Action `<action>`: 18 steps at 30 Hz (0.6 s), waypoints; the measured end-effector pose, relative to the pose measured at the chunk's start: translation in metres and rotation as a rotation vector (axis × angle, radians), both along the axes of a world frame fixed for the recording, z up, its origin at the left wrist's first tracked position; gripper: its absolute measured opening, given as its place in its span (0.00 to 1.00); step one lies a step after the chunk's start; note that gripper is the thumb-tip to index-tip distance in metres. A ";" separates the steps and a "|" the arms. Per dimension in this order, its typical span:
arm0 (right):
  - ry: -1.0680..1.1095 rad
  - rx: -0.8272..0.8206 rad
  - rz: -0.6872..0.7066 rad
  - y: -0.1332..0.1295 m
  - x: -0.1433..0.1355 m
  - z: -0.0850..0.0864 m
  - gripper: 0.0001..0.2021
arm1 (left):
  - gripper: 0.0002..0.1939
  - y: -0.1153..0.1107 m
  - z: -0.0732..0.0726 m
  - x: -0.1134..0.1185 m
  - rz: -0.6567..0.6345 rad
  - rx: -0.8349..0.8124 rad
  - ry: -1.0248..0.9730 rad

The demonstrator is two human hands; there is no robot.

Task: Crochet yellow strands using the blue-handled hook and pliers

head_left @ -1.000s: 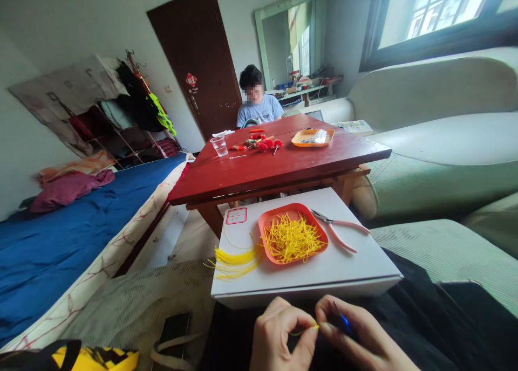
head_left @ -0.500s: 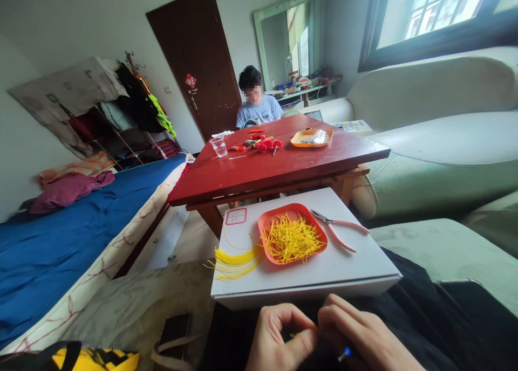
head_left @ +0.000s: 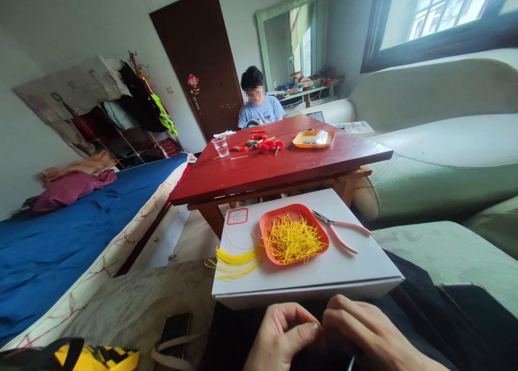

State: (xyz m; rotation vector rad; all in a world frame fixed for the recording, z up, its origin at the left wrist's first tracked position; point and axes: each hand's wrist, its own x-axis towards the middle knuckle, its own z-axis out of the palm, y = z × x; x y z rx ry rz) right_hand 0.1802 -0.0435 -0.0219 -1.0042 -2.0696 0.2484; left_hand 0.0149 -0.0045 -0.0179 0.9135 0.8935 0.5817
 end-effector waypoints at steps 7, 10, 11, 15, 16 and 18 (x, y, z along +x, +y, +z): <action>0.263 -0.422 -0.009 0.005 0.003 -0.013 0.12 | 0.18 0.001 0.000 -0.016 -0.011 0.299 0.276; 0.315 -0.525 0.034 0.006 0.004 -0.011 0.12 | 0.16 0.005 0.002 -0.018 -0.074 0.315 0.305; 0.326 -0.548 0.052 0.007 0.004 -0.010 0.12 | 0.14 0.006 0.004 -0.018 -0.097 0.313 0.314; 0.376 -0.631 0.095 0.007 0.003 -0.003 0.13 | 0.08 0.008 0.013 -0.014 -0.160 0.283 0.298; 0.389 -0.647 0.099 0.007 0.003 -0.001 0.13 | 0.07 0.008 0.015 -0.014 -0.167 0.276 0.290; 0.408 -0.675 0.091 0.007 0.002 0.002 0.13 | 0.08 0.008 0.015 -0.014 -0.158 0.284 0.304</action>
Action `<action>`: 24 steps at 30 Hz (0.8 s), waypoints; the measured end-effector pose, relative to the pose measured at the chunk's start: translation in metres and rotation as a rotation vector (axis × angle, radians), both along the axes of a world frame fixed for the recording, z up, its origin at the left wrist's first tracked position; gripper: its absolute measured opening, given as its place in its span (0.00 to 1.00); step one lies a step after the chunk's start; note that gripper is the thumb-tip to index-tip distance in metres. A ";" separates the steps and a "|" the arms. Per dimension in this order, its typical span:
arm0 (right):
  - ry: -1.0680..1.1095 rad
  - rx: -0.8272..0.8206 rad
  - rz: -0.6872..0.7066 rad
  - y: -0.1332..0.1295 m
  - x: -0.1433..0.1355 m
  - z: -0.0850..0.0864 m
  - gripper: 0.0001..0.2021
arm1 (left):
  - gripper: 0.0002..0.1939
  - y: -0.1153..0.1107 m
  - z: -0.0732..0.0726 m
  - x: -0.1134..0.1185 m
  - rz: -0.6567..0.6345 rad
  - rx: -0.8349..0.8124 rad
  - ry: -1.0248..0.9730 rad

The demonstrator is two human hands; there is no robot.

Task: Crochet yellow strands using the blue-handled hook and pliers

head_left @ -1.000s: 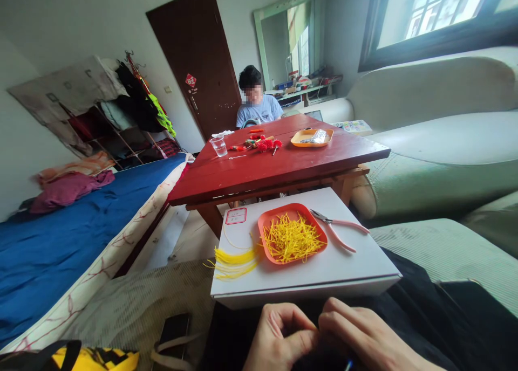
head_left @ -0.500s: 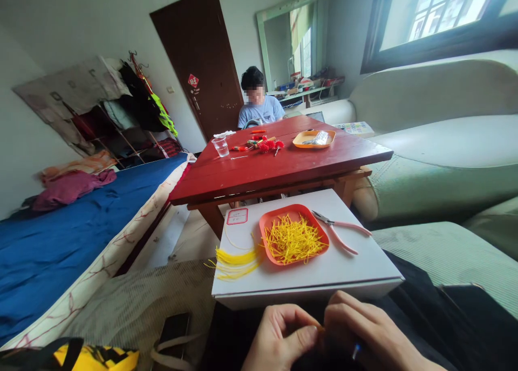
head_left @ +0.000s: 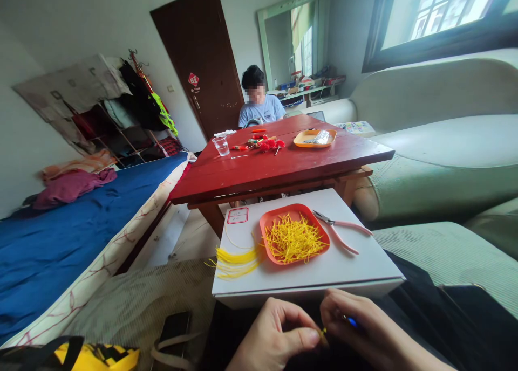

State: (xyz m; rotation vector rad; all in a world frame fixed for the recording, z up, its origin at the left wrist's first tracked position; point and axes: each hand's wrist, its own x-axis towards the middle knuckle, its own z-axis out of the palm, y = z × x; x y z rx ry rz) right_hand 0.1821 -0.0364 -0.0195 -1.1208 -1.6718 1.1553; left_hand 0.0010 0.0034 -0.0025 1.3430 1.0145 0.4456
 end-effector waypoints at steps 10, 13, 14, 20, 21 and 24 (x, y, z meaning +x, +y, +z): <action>-0.056 -0.005 -0.060 0.000 0.003 -0.003 0.11 | 0.08 -0.001 0.000 -0.006 0.096 0.105 0.114; -0.071 -0.029 -0.058 0.000 0.003 -0.003 0.12 | 0.08 -0.001 -0.005 -0.003 0.177 0.192 0.078; -0.074 -0.034 -0.058 0.000 0.002 -0.003 0.12 | 0.10 -0.001 -0.007 -0.001 0.205 0.187 0.020; -0.082 -0.012 -0.056 0.002 0.000 -0.001 0.12 | 0.12 -0.005 -0.012 0.011 0.345 -0.209 -0.467; -0.095 0.003 -0.060 0.002 0.001 -0.001 0.12 | 0.12 -0.006 -0.013 0.011 0.342 -0.280 -0.520; -0.197 0.096 -0.076 0.002 0.004 -0.002 0.12 | 0.14 -0.006 -0.013 0.012 0.281 -0.296 -0.484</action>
